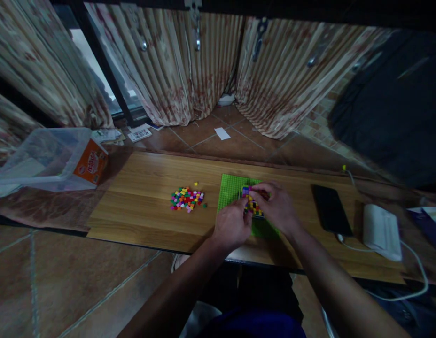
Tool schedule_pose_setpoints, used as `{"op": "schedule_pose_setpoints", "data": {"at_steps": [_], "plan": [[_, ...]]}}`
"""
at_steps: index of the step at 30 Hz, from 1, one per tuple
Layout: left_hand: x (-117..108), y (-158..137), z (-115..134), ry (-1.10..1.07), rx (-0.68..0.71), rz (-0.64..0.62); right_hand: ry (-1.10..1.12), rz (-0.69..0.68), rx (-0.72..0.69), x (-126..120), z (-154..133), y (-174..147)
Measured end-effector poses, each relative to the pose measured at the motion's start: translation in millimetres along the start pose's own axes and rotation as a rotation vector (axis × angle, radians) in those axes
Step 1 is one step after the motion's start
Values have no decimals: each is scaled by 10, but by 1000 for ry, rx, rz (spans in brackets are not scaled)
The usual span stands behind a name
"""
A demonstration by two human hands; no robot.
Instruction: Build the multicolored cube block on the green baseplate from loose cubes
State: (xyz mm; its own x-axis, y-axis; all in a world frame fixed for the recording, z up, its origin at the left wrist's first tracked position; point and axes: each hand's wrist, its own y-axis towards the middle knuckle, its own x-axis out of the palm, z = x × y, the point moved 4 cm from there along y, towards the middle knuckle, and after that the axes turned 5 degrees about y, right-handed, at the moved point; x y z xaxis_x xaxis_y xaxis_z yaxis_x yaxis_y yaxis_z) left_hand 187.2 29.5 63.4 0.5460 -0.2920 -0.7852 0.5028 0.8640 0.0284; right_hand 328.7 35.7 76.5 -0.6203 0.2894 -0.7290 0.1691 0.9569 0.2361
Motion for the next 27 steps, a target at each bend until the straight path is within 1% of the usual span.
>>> {"op": "schedule_pose_setpoints", "data": {"at_steps": [5, 10, 14, 18, 19, 21, 23, 24, 25, 27], "plan": [[19, 1, 13, 44, -1, -4, 31, 59, 54, 34, 87, 2], [31, -10, 24, 83, 1, -12, 109, 69, 88, 75, 177, -11], [35, -7, 45, 103, 3, -13, 159, 44, 77, 113, 191, -12], [38, -65, 33, 64, 13, 4, 175, 3, 70, 92, 179, -18], [38, -101, 11, 42, 16, 15, 152, 14, 53, 68, 155, -28], [30, -203, -77, -11, -3, 42, 65, 93, -9, -2, 56, -68], [5, -334, -227, -60, -62, 77, -10, 197, -85, -54, -119, -143], [-20, -402, -321, -79, -100, 99, -14, 217, -119, -46, -226, -187], [-57, -469, -422, -92, -138, 129, 6, 199, -153, -5, -340, -232], [-161, -581, -626, -102, -194, 198, 98, 77, -207, 171, -557, -315]]}}
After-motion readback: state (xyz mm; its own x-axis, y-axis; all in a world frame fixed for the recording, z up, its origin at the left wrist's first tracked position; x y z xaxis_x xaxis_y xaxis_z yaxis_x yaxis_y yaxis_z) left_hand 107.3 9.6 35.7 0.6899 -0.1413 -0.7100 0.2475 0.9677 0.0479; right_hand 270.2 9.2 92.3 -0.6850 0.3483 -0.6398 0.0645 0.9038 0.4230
